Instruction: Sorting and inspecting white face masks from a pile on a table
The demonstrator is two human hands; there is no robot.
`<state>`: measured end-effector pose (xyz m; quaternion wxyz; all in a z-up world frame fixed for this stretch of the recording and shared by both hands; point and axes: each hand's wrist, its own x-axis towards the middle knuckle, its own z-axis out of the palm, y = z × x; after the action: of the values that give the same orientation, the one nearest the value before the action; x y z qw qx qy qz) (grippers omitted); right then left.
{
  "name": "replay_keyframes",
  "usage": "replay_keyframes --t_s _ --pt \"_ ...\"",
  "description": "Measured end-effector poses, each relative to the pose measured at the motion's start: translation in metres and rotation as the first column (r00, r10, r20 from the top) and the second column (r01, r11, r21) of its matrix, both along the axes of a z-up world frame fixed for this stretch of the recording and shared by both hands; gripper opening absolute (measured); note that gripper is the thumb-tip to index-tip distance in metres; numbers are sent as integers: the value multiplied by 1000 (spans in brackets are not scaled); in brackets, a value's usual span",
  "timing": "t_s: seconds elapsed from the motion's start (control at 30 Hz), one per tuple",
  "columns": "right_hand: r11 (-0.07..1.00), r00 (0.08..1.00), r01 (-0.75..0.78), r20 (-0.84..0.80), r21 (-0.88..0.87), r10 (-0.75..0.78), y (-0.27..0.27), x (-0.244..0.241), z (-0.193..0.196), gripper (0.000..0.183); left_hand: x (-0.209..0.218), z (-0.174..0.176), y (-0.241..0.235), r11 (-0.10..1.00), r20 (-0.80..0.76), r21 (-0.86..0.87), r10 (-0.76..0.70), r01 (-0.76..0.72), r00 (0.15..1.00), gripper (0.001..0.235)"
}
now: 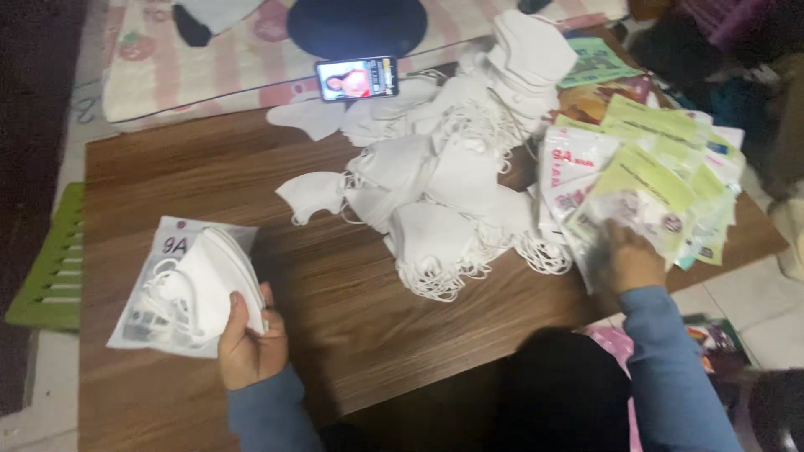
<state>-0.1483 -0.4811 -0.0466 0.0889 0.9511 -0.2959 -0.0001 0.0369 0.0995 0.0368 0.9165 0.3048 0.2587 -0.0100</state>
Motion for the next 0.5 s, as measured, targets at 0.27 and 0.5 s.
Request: replay_keyframes --t_s 0.27,0.5 --pt "983 969 -110 205 -147 139 96 46 62 63 -7 27 5 992 77 66 105 -111 991 67" --pt "763 786 -595 382 253 486 377 103 81 58 -20 39 11 993 344 48 83 -106 935 26"
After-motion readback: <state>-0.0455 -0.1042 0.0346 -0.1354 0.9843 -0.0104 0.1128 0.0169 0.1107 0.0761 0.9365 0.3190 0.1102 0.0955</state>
